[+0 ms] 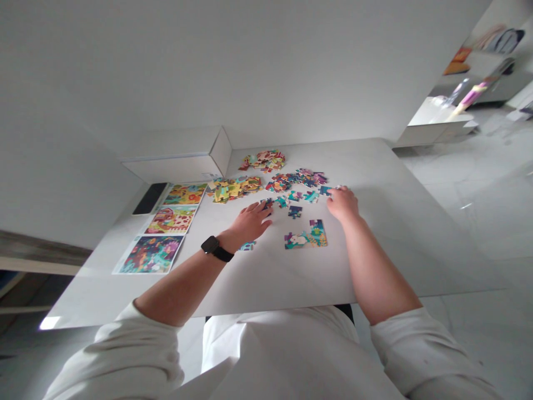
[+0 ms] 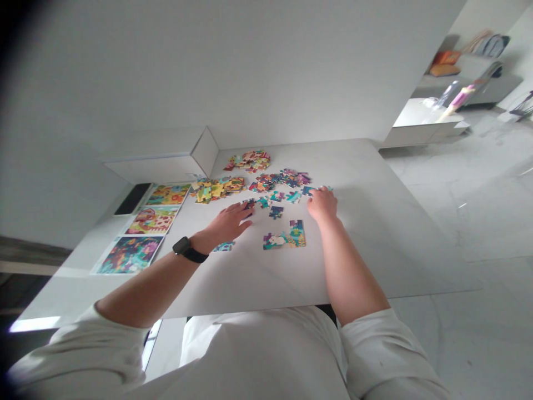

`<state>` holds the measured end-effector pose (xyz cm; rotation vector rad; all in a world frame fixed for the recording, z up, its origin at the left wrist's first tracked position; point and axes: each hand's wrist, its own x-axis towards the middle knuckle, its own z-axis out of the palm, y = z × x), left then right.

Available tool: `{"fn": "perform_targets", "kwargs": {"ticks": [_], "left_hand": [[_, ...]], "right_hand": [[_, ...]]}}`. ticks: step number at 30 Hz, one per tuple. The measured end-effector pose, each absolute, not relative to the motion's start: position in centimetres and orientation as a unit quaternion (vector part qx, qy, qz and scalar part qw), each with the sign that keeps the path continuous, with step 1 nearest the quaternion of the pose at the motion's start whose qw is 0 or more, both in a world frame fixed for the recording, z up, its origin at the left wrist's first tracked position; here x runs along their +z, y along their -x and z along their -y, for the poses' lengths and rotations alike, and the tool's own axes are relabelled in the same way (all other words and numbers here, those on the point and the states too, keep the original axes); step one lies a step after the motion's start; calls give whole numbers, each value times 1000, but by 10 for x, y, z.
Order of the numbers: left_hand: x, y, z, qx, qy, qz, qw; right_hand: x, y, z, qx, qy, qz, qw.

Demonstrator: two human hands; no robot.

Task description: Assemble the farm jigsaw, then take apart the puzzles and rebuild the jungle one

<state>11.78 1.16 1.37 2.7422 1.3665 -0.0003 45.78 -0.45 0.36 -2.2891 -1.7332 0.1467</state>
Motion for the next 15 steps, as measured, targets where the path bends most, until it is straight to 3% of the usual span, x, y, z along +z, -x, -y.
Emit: {"fn": "perform_targets", "kwargs": {"ticks": [6, 15], "left_hand": [[8, -113, -7, 19, -908, -416, 40], [12, -126, 4, 7, -904, -424, 54]], "right_hand": [[-1, -432, 6, 69, 650, 727, 209], [1, -415, 10, 108, 608, 771, 154]]}}
